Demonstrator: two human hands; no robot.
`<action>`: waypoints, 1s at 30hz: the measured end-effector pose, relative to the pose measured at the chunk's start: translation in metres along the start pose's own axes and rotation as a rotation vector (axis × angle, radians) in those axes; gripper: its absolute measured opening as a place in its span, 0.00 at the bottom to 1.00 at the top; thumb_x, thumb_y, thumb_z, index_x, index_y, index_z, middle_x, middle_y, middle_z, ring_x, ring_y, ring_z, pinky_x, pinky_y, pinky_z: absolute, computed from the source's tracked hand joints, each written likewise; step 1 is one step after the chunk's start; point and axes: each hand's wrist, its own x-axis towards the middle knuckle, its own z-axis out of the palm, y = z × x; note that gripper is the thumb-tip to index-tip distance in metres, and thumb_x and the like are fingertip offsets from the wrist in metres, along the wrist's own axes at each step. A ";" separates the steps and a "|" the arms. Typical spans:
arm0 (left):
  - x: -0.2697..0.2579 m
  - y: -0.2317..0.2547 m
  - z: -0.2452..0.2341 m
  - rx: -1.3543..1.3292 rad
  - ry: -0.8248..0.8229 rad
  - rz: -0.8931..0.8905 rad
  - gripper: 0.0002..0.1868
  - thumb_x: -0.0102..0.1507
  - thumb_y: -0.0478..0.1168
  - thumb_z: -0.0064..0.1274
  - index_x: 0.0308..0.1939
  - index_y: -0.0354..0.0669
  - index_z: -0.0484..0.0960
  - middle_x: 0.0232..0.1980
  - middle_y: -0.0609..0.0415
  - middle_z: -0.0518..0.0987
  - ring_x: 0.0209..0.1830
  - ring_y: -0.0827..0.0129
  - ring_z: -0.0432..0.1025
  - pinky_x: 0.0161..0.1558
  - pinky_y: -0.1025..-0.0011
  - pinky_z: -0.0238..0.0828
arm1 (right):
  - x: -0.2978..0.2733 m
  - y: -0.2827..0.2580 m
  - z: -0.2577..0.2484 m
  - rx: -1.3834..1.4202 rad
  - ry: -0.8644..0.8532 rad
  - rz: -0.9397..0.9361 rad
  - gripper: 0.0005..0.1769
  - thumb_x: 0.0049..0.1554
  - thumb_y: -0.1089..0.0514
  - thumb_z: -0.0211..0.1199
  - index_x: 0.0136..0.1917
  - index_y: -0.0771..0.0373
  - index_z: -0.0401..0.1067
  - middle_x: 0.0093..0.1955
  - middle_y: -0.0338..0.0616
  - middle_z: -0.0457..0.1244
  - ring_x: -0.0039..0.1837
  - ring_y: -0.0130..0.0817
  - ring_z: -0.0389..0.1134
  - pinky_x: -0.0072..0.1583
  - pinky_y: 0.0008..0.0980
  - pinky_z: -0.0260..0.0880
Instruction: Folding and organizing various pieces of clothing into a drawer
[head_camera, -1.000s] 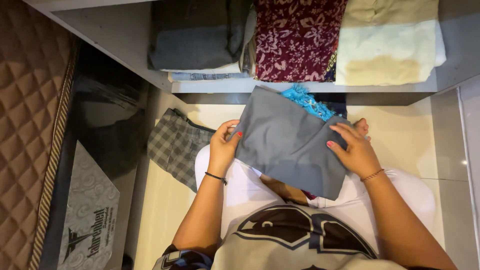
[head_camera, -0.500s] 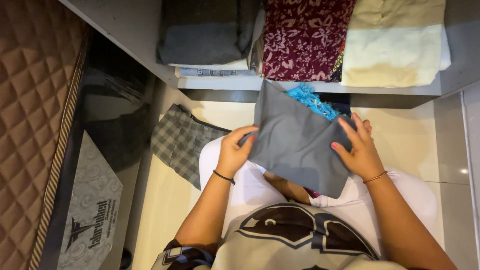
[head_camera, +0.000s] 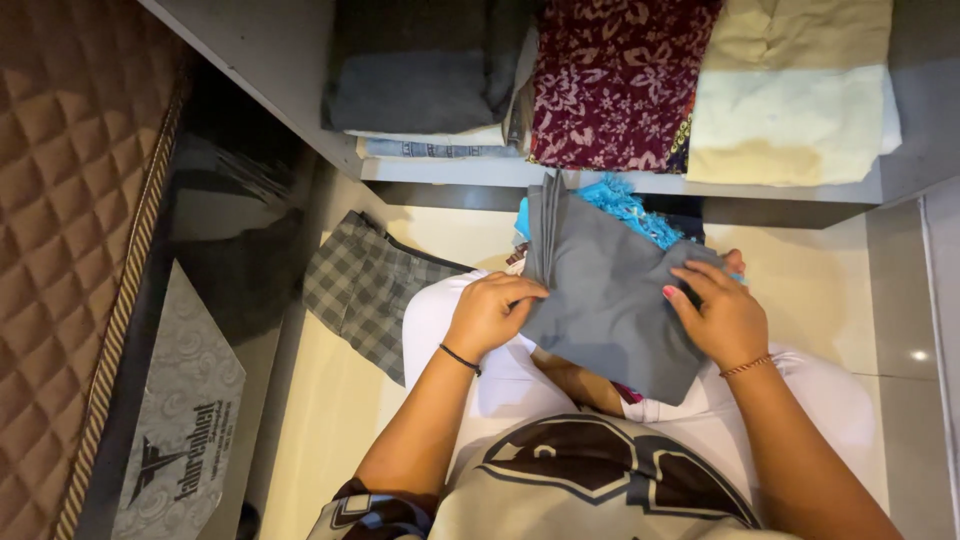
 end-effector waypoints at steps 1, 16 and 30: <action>0.000 -0.001 0.002 0.001 0.004 0.000 0.11 0.58 0.32 0.55 0.41 0.49 0.87 0.45 0.57 0.86 0.42 0.59 0.79 0.46 0.65 0.76 | 0.003 -0.008 -0.005 0.000 0.001 -0.004 0.17 0.59 0.44 0.67 0.59 0.48 0.79 0.64 0.38 0.68 0.63 0.40 0.68 0.65 0.43 0.68; 0.001 -0.009 -0.003 -0.020 -0.066 0.066 0.09 0.59 0.33 0.56 0.41 0.48 0.86 0.45 0.57 0.86 0.41 0.58 0.78 0.47 0.63 0.75 | 0.113 -0.084 0.024 0.199 0.044 -0.309 0.24 0.57 0.57 0.67 0.67 0.59 0.73 0.61 0.51 0.67 0.59 0.51 0.69 0.60 0.42 0.70; -0.006 -0.050 0.018 -0.351 -0.022 -0.076 0.10 0.59 0.32 0.57 0.44 0.45 0.85 0.44 0.53 0.85 0.45 0.64 0.79 0.49 0.67 0.77 | 0.139 -0.077 0.086 0.420 -0.070 -0.316 0.10 0.55 0.65 0.66 0.52 0.61 0.72 0.58 0.45 0.69 0.62 0.45 0.70 0.64 0.38 0.69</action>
